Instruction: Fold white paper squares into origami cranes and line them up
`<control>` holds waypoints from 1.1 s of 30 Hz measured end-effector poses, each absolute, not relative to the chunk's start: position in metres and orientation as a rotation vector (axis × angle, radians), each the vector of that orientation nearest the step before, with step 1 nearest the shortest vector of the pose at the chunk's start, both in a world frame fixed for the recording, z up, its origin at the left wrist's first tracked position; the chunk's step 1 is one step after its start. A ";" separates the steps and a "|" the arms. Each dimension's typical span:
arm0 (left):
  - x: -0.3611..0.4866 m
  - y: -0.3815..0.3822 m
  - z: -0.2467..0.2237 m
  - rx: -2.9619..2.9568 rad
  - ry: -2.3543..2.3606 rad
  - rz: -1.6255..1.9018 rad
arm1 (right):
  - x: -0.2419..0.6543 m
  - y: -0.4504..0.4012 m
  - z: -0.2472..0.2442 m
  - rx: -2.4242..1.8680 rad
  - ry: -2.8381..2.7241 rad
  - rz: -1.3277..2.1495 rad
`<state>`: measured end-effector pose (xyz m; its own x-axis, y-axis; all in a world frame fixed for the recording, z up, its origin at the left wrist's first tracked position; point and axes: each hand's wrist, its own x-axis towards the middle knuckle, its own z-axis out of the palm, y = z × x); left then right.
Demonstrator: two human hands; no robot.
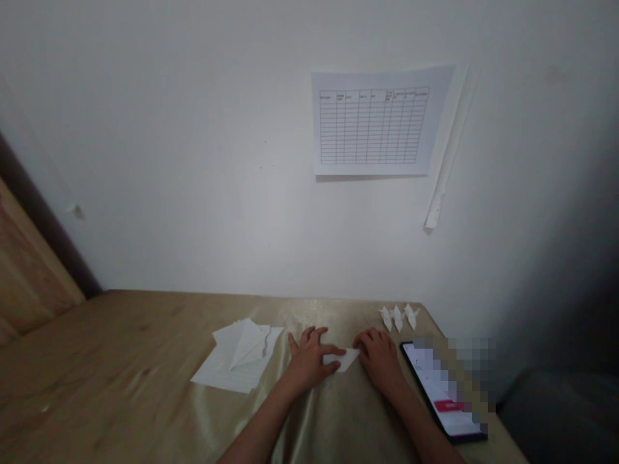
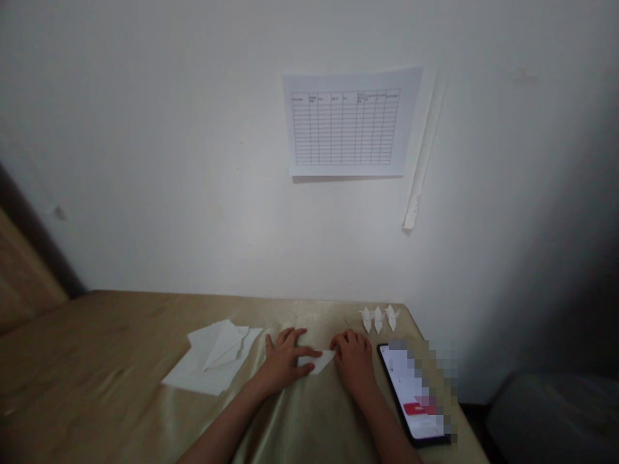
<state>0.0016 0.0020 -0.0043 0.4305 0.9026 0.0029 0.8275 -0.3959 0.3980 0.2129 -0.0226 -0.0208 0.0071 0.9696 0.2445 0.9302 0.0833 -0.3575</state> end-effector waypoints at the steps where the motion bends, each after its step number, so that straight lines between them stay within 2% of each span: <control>1: 0.002 0.002 -0.004 2.349 1.484 0.311 | 0.213 -0.022 -0.021 -1.875 -1.946 0.132; 11: 0.008 -0.001 -0.004 2.304 1.531 0.374 | 0.209 -0.028 -0.022 -1.820 -1.946 0.141; 22: -0.001 0.004 0.019 2.250 1.477 0.091 | 0.209 -0.027 -0.024 -1.844 -1.962 0.190; 33: -0.024 0.011 0.024 2.255 1.360 0.011 | 0.209 -0.027 -0.021 -1.829 -1.959 0.242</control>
<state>-0.0240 0.0113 0.0239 0.5002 0.8306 -0.2448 0.8265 -0.3737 0.4209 0.2091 -0.0274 -0.0207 -0.0221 0.9794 0.2008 0.9009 0.1065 -0.4207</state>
